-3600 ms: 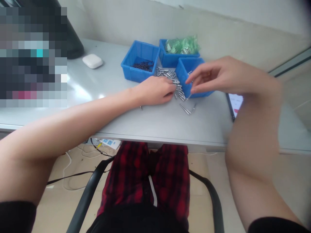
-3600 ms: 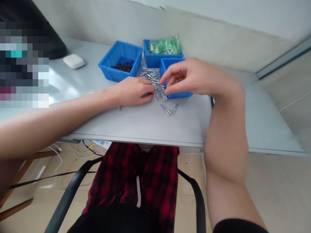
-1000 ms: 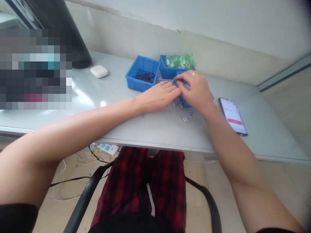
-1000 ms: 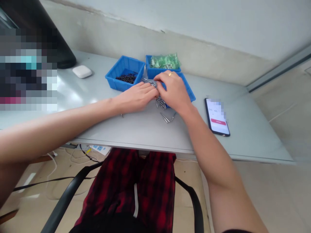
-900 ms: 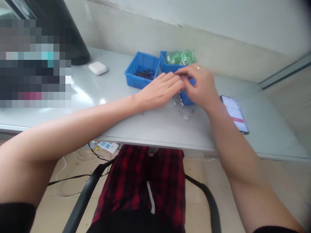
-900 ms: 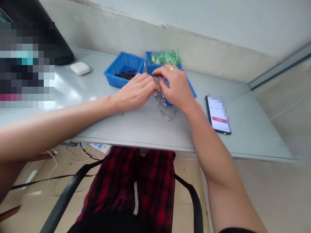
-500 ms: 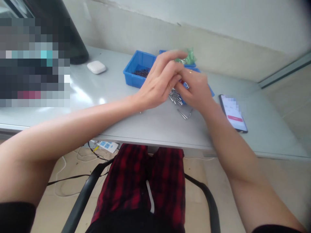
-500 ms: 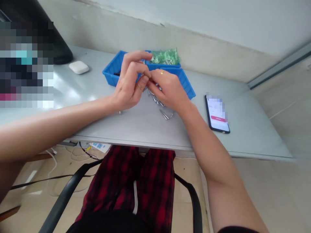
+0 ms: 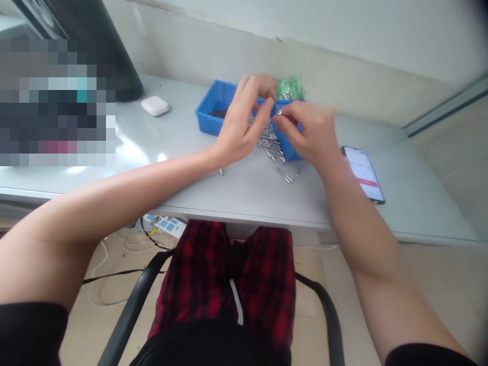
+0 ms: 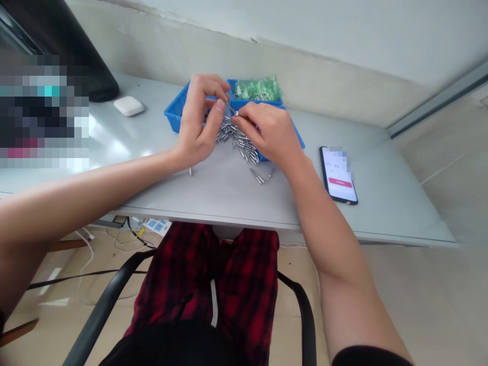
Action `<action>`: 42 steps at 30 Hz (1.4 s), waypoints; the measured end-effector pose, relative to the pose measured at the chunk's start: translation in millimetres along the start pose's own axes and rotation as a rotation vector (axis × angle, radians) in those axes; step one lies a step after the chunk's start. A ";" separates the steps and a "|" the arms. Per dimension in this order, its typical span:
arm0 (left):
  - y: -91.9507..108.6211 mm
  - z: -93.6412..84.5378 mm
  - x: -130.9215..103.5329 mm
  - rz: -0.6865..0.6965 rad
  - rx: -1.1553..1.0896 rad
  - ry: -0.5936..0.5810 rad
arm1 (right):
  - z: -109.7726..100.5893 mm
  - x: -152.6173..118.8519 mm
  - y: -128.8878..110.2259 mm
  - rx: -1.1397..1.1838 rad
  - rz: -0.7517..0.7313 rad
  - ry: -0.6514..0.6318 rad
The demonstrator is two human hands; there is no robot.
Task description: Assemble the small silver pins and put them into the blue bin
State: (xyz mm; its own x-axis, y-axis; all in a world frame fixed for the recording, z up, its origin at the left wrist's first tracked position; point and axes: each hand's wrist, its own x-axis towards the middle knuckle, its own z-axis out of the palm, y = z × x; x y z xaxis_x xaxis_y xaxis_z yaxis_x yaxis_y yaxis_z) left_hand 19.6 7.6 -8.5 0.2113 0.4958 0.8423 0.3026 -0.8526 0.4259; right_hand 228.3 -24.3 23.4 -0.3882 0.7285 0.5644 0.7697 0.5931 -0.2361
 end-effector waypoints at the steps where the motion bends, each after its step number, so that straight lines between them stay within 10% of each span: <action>1: 0.4 -0.1 -0.4 -0.010 0.010 -0.011 | 0.6 0.5 0.8 -0.007 0.013 0.001; 10: -27.5 8.9 -1.4 -0.054 -0.034 -0.062 | -5.0 -0.2 6.7 -0.033 0.101 0.068; 20: -10.9 4.9 -8.0 0.034 0.113 -0.361 | 3.0 -2.5 9.9 -0.007 0.021 0.190; 42: -18.5 14.2 3.6 -0.198 -0.198 -0.201 | 10.9 -5.0 12.4 0.072 -0.065 0.131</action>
State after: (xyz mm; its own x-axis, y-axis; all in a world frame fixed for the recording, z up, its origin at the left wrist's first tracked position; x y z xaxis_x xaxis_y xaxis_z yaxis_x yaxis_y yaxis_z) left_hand 28.0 27.5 -18.0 0.3511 0.6610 0.6632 0.1742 -0.7420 0.6473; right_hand 234.2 -16.8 9.1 -0.3630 0.6395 0.6777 0.7050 0.6640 -0.2490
